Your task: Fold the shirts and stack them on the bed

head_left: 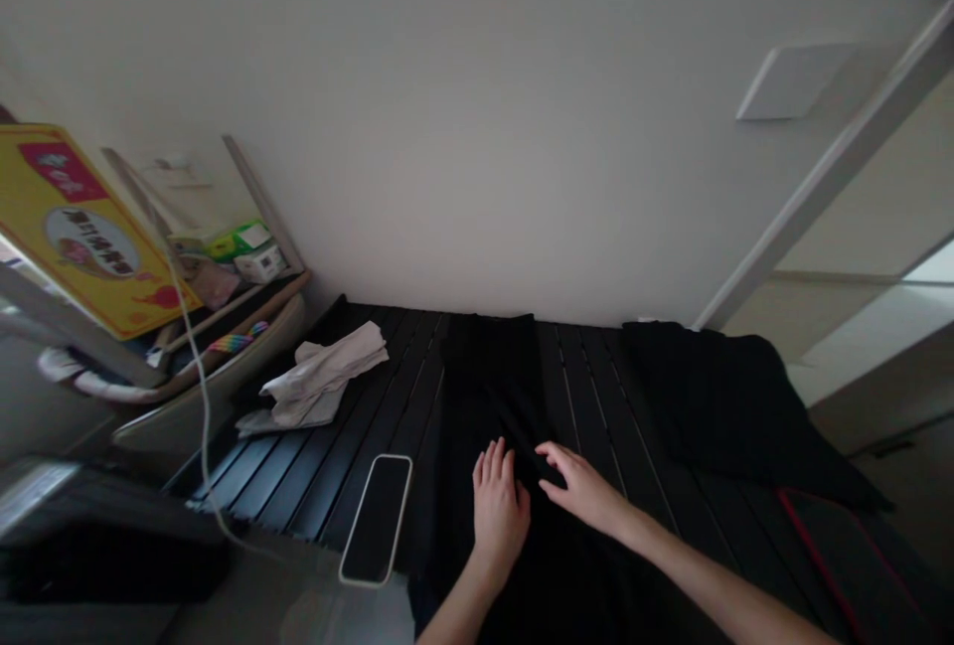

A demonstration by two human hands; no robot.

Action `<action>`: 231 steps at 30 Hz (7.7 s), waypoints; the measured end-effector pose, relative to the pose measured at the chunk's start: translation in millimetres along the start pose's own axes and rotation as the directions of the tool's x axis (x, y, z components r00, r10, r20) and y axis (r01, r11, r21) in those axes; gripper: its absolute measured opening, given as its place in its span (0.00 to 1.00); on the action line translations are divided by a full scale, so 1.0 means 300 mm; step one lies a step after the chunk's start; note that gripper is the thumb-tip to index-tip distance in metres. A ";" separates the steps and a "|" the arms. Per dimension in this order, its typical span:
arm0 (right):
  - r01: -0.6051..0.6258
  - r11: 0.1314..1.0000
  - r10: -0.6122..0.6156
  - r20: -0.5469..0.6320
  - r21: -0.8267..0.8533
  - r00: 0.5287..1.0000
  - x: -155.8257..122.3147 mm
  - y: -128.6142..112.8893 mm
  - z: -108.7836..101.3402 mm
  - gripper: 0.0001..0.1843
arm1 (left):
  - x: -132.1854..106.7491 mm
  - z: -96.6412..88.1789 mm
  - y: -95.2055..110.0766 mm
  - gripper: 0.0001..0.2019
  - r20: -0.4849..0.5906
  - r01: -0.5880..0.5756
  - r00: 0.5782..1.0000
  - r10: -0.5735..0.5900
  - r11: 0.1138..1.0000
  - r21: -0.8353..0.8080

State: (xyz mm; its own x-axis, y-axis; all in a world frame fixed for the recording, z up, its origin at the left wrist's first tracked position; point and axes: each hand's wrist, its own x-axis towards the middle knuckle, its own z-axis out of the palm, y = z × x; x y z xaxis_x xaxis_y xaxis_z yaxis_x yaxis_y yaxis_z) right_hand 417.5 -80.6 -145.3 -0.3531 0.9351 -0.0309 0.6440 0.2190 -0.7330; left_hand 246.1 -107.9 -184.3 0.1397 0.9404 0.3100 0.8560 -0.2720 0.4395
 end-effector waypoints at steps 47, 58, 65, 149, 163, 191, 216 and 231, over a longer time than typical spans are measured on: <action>0.264 0.893 -0.252 0.079 -0.366 0.964 -0.616 -0.371 0.191 0.21 | -0.499 -0.340 -0.187 0.29 0.228 -0.229 0.958 0.174 0.943 0.242; 0.409 0.669 -0.417 0.142 -0.620 0.898 -0.539 -0.006 0.166 0.42 | -0.486 -0.299 -0.254 0.39 0.250 -0.280 0.949 0.191 0.873 0.400; 0.373 0.768 -0.399 0.065 -0.521 0.914 -0.591 -0.041 0.204 0.31 | -0.474 -0.279 -0.251 0.36 0.263 -0.329 0.935 0.239 0.863 0.384; 0.273 0.958 -0.276 0.553 0.091 0.786 -0.606 -0.388 -0.290 0.14 | -0.261 -0.773 0.193 0.13 0.717 -0.023 0.463 0.521 0.816 -0.578; 0.039 0.927 -0.144 -0.256 -0.374 0.956 0.102 -0.258 -0.375 0.17 | 0.349 -0.564 -0.068 0.13 0.187 0.018 0.982 0.007 0.991 -0.135; -0.385 0.812 0.246 -0.340 -0.439 0.908 0.034 -0.081 0.061 0.28 | 0.088 -0.172 0.065 0.28 0.241 0.481 0.832 -0.500 0.866 0.136; -0.740 0.413 0.227 -0.727 -0.530 0.648 -0.219 0.602 -0.895 0.31 | 0.448 0.276 0.878 0.29 0.202 -0.177 0.960 0.193 0.980 -0.096; -0.473 0.605 -0.030 -0.612 -0.641 0.790 -0.094 0.488 -0.461 0.29 | 0.221 0.278 0.548 0.23 0.374 -0.242 0.895 0.243 0.969 -0.052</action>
State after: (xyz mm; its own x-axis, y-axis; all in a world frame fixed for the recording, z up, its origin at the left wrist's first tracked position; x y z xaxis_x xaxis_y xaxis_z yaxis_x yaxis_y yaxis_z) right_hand 615.6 -36.5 -157.8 0.1165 0.9029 0.4137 0.9914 -0.1310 0.0068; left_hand 437.4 -73.3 -161.9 0.5196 0.8516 0.0686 0.7698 -0.5015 0.3949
